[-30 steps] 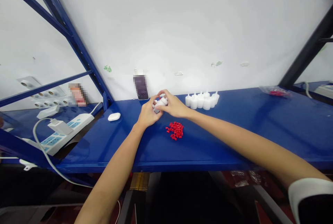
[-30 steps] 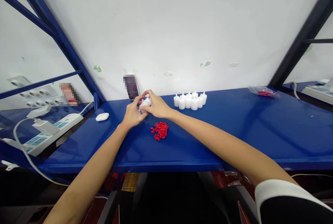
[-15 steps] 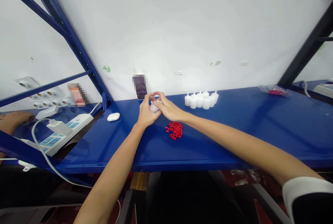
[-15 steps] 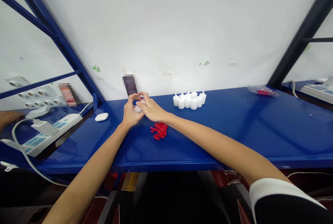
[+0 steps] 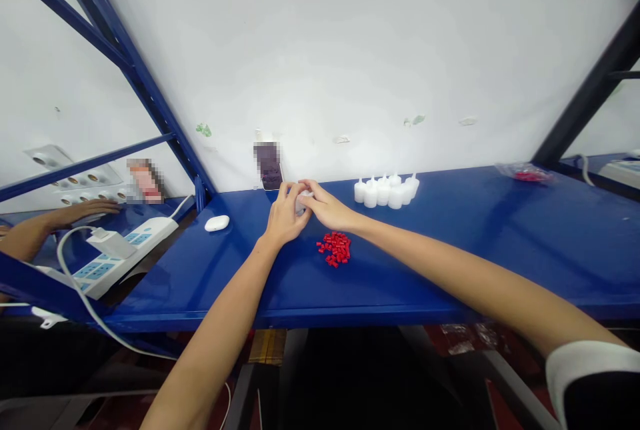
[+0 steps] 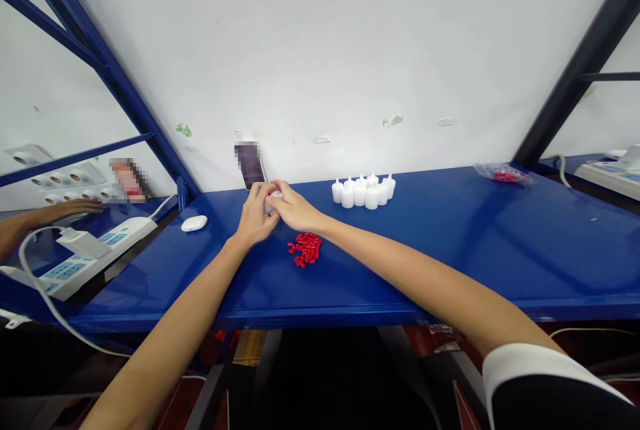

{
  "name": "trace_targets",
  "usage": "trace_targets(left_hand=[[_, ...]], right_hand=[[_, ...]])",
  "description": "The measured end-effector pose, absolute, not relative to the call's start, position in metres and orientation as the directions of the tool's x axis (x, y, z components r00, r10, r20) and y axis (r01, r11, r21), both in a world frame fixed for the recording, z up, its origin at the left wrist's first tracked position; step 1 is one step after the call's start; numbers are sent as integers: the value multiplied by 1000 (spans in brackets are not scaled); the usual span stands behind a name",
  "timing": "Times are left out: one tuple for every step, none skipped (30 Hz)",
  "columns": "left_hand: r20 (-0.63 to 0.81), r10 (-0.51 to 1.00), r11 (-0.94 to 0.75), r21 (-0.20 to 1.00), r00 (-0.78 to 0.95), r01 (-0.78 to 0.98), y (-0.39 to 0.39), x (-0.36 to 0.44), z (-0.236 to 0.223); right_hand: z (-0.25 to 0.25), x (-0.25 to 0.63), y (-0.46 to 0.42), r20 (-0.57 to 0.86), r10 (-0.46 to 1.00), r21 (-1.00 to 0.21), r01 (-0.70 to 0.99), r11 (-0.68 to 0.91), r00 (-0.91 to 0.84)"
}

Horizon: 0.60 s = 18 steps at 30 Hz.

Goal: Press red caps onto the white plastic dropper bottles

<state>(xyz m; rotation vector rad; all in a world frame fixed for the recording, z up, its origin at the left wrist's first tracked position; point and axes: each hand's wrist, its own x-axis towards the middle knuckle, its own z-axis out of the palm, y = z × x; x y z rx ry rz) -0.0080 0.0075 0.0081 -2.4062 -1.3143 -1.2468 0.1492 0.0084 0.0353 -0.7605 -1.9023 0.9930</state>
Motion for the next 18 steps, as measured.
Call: trace_targets(left_hand=[[703, 661, -586, 263, 264, 766, 7, -8, 8], [695, 677, -560, 271, 244, 783, 6, -8, 8], [692, 687, -539, 280, 222, 794, 6, -8, 9], [693, 692, -524, 290, 202, 801, 6, -9, 9], [693, 696, -515, 300, 187, 803, 7, -10, 9], [693, 700, -509, 311, 176, 802, 7, -11, 9], [689, 706, -505, 326, 165, 799, 8, -13, 9], [680, 717, -498, 346, 153, 795, 8, -14, 9], [670, 730, -488, 369, 138, 791, 8, -15, 9], [658, 743, -476, 391, 123, 787, 8, -16, 9], [648, 753, -466, 408, 110, 785, 8, -16, 9], [642, 759, -461, 418, 105, 783, 8, -17, 10], [640, 761, -464, 418, 110, 781, 7, -16, 10], [641, 758, -473, 412, 122, 779, 7, -16, 10], [643, 753, -487, 404, 138, 775, 6, -16, 10], [645, 748, -502, 397, 155, 769, 6, -15, 10], [646, 744, -516, 391, 173, 762, 5, -15, 10], [645, 741, -527, 386, 187, 757, 5, -15, 10]], right_hand=[[36, 150, 10, 384, 805, -858, 147, 492, -452], [36, 152, 12, 385, 820, -856, 168, 489, -424], [36, 155, 13, 401, 832, -844, 200, 498, -383], [36, 159, 14, 427, 835, -816, 249, 521, -348], [36, 163, 14, 454, 820, -768, 314, 558, -348], [35, 168, 13, 467, 789, -694, 387, 607, -401], [35, 172, 10, 446, 745, -601, 451, 661, -496], [34, 176, 7, 386, 695, -500, 496, 710, -607], [33, 178, 3, 302, 650, -409, 521, 749, -697], [32, 180, -1, 224, 620, -339, 537, 773, -752], [31, 181, -4, 171, 610, -292, 552, 781, -773], [31, 180, -7, 144, 615, -266, 569, 778, -775], [31, 179, -10, 129, 625, -255, 584, 771, -770], [31, 177, -11, 119, 632, -252, 593, 765, -765], [31, 175, -11, 109, 638, -254, 599, 759, -762], [31, 173, -10, 98, 641, -259, 603, 755, -761], [30, 171, -9, 91, 645, -266, 605, 750, -759], [29, 170, -8, 92, 648, -272, 607, 747, -756]])
